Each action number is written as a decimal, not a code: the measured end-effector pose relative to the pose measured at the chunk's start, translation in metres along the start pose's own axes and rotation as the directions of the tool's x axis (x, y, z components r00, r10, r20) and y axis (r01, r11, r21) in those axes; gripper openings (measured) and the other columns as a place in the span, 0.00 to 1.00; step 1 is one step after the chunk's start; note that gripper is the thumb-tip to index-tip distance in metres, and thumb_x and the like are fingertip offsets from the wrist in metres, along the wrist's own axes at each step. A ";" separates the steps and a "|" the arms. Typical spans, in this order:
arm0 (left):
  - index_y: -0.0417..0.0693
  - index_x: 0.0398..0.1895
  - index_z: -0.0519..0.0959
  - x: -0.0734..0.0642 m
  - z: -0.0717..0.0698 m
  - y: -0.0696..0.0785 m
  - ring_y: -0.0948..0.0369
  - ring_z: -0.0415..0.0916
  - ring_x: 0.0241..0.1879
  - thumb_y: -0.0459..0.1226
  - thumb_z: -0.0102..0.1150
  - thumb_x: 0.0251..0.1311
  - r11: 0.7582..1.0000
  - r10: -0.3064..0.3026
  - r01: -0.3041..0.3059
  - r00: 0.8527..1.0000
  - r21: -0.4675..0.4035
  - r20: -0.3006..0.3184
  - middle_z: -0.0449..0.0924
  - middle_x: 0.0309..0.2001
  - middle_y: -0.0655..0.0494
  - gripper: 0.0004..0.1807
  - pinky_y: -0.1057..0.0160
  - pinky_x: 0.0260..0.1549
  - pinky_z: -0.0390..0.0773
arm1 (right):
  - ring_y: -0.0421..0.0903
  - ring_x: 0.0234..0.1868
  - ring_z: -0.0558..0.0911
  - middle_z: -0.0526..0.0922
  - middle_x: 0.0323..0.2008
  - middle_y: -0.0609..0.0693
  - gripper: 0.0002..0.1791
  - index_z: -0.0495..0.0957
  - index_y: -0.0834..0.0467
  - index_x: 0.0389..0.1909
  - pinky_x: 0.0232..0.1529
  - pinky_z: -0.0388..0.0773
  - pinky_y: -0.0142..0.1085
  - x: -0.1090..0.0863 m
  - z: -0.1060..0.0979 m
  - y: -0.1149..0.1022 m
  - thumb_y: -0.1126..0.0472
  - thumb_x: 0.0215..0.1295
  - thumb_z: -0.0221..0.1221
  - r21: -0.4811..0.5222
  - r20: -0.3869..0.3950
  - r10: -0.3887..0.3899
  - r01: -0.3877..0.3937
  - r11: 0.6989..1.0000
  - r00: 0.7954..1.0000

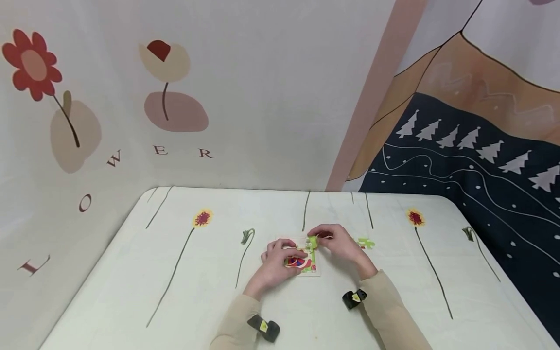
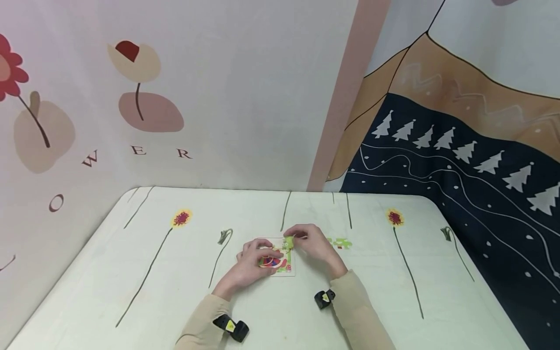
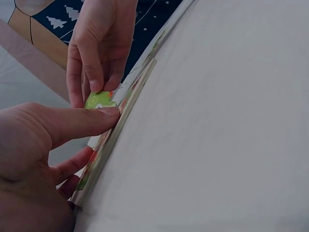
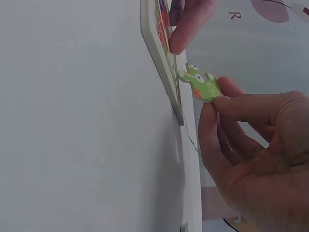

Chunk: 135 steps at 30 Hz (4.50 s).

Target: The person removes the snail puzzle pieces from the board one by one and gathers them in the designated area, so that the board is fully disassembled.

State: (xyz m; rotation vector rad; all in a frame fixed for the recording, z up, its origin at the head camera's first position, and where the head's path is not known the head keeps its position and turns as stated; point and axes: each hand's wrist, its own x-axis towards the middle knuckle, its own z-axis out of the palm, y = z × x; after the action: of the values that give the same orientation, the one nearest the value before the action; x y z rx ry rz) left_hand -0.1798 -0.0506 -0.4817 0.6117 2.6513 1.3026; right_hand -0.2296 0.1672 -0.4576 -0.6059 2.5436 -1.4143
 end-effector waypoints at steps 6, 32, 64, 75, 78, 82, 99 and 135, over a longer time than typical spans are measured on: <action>0.52 0.46 0.84 0.000 -0.001 0.000 0.44 0.50 0.61 0.32 0.69 0.51 1.000 -0.001 0.001 1.000 -0.004 0.002 0.65 0.57 0.49 0.17 0.41 0.48 0.50 | 0.55 0.47 0.80 0.82 0.47 0.59 0.14 0.81 0.67 0.46 0.49 0.74 0.48 -0.006 -0.006 -0.002 0.76 0.63 0.54 0.018 -0.024 0.020 -0.019 1.000 1.000; 0.52 0.46 0.85 0.001 0.001 0.000 0.44 0.49 0.62 0.33 0.69 0.52 1.000 -0.023 0.023 1.000 -0.021 -0.006 0.65 0.57 0.51 0.16 0.43 0.48 0.50 | 0.62 0.46 0.78 0.80 0.45 0.68 0.13 0.79 0.74 0.45 0.36 0.73 0.32 -0.032 -0.035 -0.027 0.79 0.62 0.52 0.043 -0.129 0.063 -0.058 0.997 0.990; 0.52 0.46 0.84 0.000 0.001 -0.001 0.44 0.49 0.62 0.34 0.69 0.52 0.999 -0.033 0.033 0.999 -0.021 -0.006 0.64 0.57 0.52 0.16 0.43 0.49 0.50 | 0.51 0.44 0.77 0.82 0.45 0.58 0.12 0.82 0.64 0.44 0.34 0.75 0.35 -0.047 -0.060 0.027 0.74 0.63 0.54 0.035 -0.220 0.165 -0.161 0.986 0.961; 0.52 0.46 0.85 0.000 0.002 -0.001 0.44 0.50 0.61 0.34 0.69 0.51 1.000 -0.017 0.017 1.000 -0.009 -0.015 0.65 0.56 0.51 0.16 0.43 0.48 0.50 | 0.54 0.48 0.77 0.82 0.46 0.59 0.13 0.82 0.66 0.45 0.43 0.73 0.34 -0.055 -0.070 0.027 0.75 0.63 0.54 -0.007 -0.249 0.167 -0.175 0.985 0.954; 0.52 0.46 0.84 0.000 0.002 -0.001 0.43 0.50 0.61 0.33 0.69 0.52 1.000 -0.006 0.006 1.000 -0.008 -0.017 0.65 0.56 0.51 0.16 0.43 0.46 0.50 | 0.55 0.49 0.77 0.82 0.46 0.60 0.13 0.82 0.66 0.45 0.46 0.72 0.37 -0.057 -0.073 0.028 0.75 0.63 0.54 -0.034 -0.252 0.161 -0.175 0.984 0.954; 0.52 0.46 0.84 0.000 0.001 -0.001 0.44 0.50 0.61 0.34 0.69 0.52 1.000 -0.004 0.003 1.000 -0.008 -0.015 0.65 0.56 0.51 0.16 0.44 0.46 0.50 | 0.55 0.51 0.75 0.82 0.47 0.60 0.13 0.82 0.65 0.45 0.49 0.71 0.39 -0.062 -0.079 0.030 0.75 0.63 0.54 -0.061 -0.262 0.166 -0.188 0.980 0.951; 0.52 0.46 0.84 0.000 0.001 -0.002 0.44 0.50 0.61 0.34 0.69 0.52 1.000 -0.007 0.007 1.000 -0.007 -0.015 0.65 0.56 0.52 0.16 0.44 0.47 0.50 | 0.57 0.51 0.76 0.81 0.48 0.61 0.13 0.83 0.64 0.43 0.49 0.71 0.49 -0.080 -0.099 0.043 0.75 0.63 0.54 -0.190 -0.262 0.187 -0.241 0.952 0.947; 0.53 0.47 0.84 -0.001 0.000 -0.001 0.45 0.50 0.62 0.33 0.69 0.51 1.000 -0.003 0.003 1.000 -0.012 -0.004 0.65 0.57 0.52 0.17 0.44 0.49 0.50 | 0.57 0.46 0.75 0.80 0.47 0.64 0.12 0.82 0.67 0.43 0.46 0.72 0.47 -0.073 -0.109 0.059 0.76 0.62 0.54 -0.227 -0.187 0.226 -0.266 0.937 0.956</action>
State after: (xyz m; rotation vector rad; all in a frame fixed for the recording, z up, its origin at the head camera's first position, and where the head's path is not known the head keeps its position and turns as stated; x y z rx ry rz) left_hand -0.1791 -0.0512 -0.4826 0.6034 2.6452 1.3190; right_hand -0.2154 0.3100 -0.4524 -0.1990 2.8279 -1.1074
